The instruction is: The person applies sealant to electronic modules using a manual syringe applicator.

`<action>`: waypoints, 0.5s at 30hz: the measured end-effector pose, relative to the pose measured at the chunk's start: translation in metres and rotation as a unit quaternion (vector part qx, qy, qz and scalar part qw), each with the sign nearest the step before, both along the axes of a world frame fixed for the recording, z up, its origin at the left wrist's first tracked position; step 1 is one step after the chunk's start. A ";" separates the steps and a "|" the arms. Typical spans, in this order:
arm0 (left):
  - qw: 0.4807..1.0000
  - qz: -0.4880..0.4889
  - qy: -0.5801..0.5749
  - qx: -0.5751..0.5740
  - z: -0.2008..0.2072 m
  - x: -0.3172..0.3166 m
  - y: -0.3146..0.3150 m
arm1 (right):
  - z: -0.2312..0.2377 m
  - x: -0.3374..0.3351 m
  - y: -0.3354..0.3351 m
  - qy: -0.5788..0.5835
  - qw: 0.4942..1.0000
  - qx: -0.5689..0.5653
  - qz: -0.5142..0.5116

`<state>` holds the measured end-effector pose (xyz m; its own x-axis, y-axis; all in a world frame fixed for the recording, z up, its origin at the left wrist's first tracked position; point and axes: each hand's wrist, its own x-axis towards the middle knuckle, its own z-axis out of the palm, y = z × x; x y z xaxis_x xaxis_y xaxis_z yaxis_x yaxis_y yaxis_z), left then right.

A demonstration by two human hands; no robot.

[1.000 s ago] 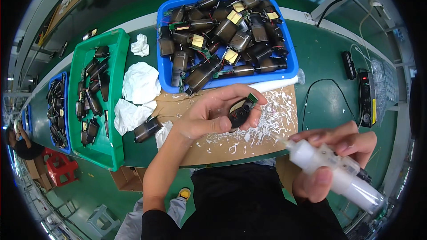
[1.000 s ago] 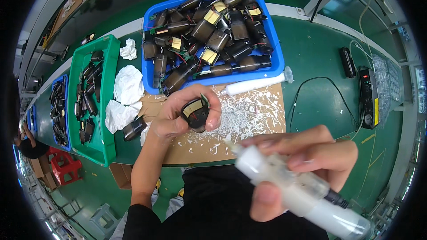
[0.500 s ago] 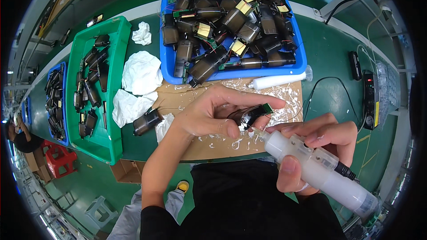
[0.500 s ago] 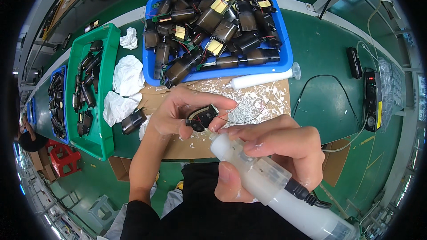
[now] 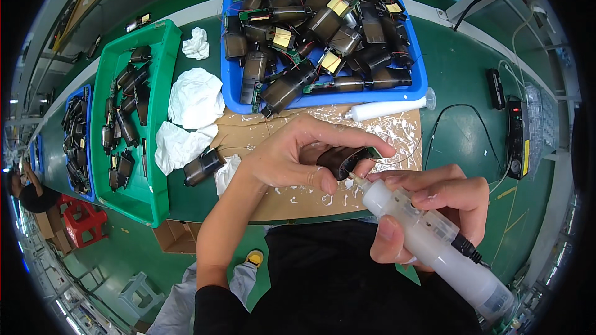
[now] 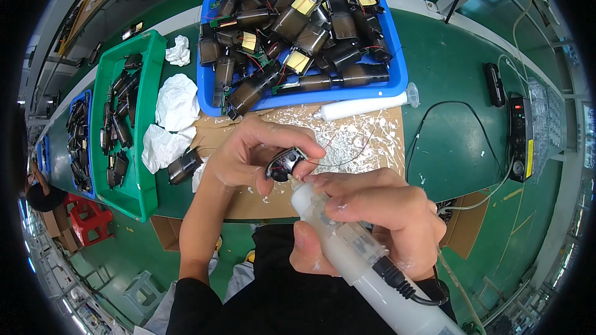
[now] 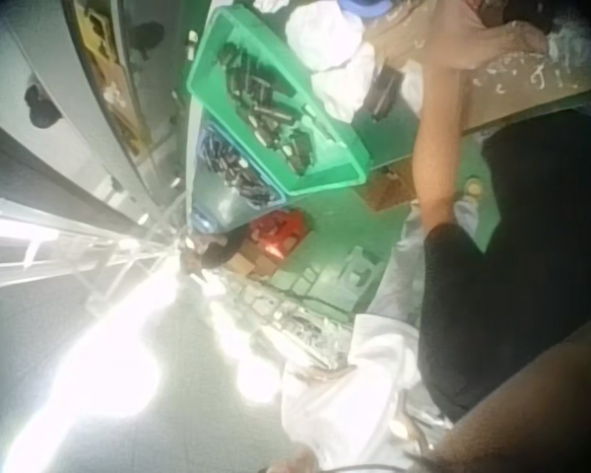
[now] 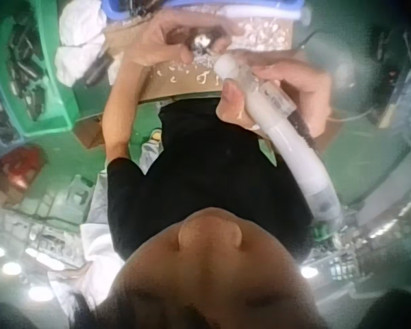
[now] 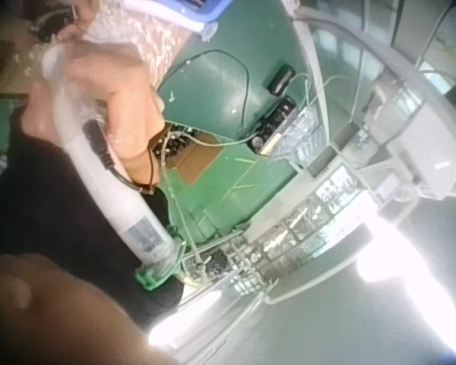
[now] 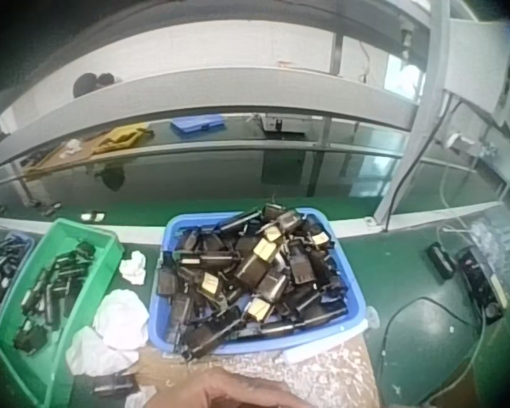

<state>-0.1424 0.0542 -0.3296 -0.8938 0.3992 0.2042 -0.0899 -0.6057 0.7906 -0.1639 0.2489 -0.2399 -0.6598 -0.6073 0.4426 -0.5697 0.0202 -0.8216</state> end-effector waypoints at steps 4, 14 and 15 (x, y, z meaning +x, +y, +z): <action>1.000 0.005 0.012 -0.021 0.001 -0.001 -0.001 | 0.002 -0.001 0.002 0.005 1.000 0.018 0.008; 0.999 0.004 0.036 -0.038 0.001 -0.003 -0.003 | 0.001 0.001 0.001 -0.006 1.000 0.019 -0.001; 0.999 0.004 0.036 -0.035 0.000 -0.002 -0.003 | 0.000 0.001 0.001 -0.005 1.000 0.013 0.000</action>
